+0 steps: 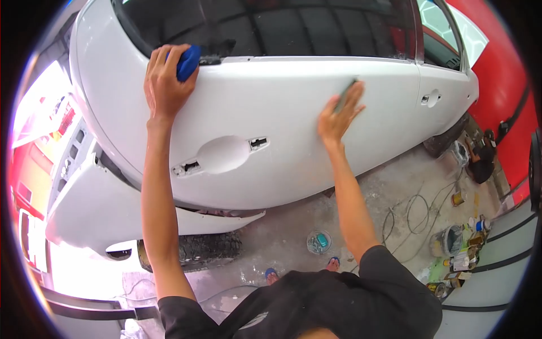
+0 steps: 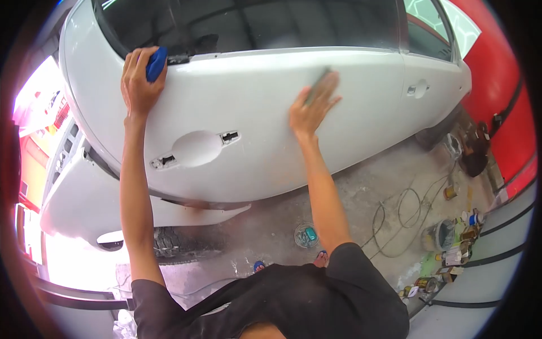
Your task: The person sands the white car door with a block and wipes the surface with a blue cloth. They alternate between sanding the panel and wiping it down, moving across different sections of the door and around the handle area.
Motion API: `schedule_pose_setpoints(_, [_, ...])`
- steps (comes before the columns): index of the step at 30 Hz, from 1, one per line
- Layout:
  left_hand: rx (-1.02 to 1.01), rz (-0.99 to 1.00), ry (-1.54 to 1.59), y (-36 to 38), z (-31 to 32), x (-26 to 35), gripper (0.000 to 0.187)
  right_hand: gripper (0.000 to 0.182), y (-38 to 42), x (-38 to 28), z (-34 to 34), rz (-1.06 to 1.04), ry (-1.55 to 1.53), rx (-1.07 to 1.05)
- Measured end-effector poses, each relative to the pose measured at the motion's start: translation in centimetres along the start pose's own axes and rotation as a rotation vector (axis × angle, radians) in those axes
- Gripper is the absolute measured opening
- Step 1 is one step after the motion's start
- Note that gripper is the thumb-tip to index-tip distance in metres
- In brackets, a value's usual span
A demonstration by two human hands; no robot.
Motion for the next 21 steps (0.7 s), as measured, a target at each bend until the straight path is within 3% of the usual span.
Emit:
schedule_pose_setpoints(2, [-0.072,-0.027,-0.057,0.3,0.3,0.6,0.036,0.080,0.0,-0.4,1.1,0.178,-0.008,0.112])
schedule_pose_setpoints(4, [-0.074,0.066,-0.097,-0.1,0.0,1.8,0.044,0.081,2.7,-7.7,2.4,0.008,-0.092,0.095])
schedule_pose_setpoints(5, [-0.066,0.121,-0.080,0.4,0.3,1.7,0.058,0.081,4.6,-12.1,3.2,-0.184,-0.126,-0.061])
schedule_pose_setpoints(6, [-0.106,0.191,-0.041,1.2,0.4,2.1,0.061,0.082,6.3,-15.5,3.7,-0.377,-0.158,-0.216])
schedule_pose_setpoints(7, [-0.144,0.260,-0.004,2.1,0.3,2.5,0.063,0.080,5.8,-15.4,3.4,-0.416,-0.104,-0.231])
schedule_pose_setpoints(9, [-0.201,0.355,-0.004,4.4,-0.4,3.0,0.074,0.080,2.1,-9.6,2.1,-0.278,0.031,-0.179])
schedule_pose_setpoints(13, [-0.154,0.191,-0.052,5.1,-0.6,0.8,0.026,0.080,-0.8,-3.9,1.1,0.088,0.024,0.000])
schedule_pose_setpoints(15, [-0.134,0.059,-0.040,3.1,1.2,2.1,0.025,0.081,1.9,-8.5,2.8,0.040,-0.097,0.062])
schedule_pose_setpoints(16, [-0.105,0.029,0.061,1.7,2.1,3.1,0.033,0.083,3.5,-13.4,3.1,-0.091,-0.160,-0.003])
schedule_pose_setpoints(19, [-0.308,-0.043,0.114,-0.5,5.1,6.1,0.037,0.082,9.6,-24.8,5.9,-0.545,-0.416,-0.405])
schedule_pose_setpoints(21, [-0.370,-0.037,0.099,-1.5,5.0,5.5,0.036,0.081,6.2,-22.6,5.5,-0.533,-0.257,-0.271])
Point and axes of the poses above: each hand's wrist, its own y-axis away from the middle knuckle, its own z-axis out of the palm, x = y × z, the point moved 9 cm from there along -y, towards the middle knuckle, and after that the axes turned 5 degrees about -z, right-handed, at the moved point
